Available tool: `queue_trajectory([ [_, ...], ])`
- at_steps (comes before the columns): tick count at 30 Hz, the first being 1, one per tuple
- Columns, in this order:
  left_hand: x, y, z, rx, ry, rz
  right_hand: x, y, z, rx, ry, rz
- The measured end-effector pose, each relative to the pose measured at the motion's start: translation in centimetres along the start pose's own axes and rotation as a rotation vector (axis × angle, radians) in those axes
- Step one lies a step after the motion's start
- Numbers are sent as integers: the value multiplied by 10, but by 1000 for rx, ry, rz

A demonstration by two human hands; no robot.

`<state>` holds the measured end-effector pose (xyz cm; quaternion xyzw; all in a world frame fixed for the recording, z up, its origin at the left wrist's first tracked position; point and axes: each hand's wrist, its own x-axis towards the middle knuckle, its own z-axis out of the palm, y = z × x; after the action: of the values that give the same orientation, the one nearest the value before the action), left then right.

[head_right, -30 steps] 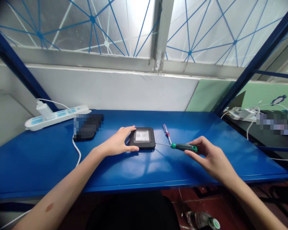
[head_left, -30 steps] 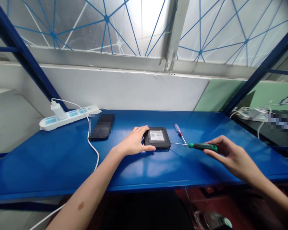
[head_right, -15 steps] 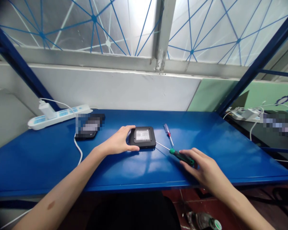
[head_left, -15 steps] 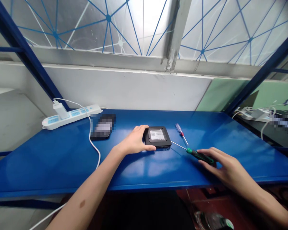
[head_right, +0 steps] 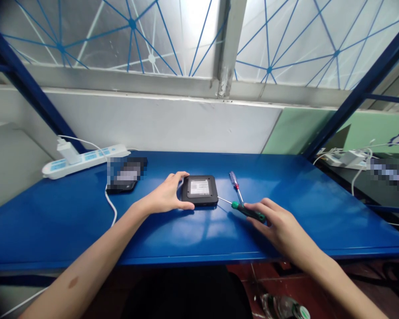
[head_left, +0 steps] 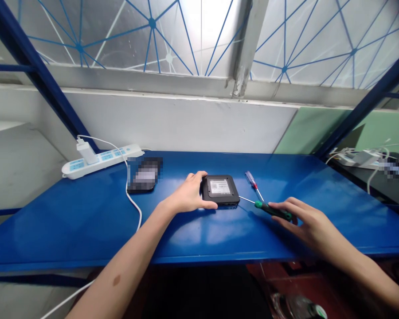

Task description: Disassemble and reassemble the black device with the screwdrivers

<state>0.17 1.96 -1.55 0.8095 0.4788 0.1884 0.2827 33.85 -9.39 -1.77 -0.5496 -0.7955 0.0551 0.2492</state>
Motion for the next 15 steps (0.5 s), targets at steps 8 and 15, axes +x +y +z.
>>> queue_trajectory([
  [8,1,1,1,-8,8,18,8,5,-10,-34,-91,-49],
  [15,1,1,0,-25,-2,1,14,10,-15,-49,-145,-61],
])
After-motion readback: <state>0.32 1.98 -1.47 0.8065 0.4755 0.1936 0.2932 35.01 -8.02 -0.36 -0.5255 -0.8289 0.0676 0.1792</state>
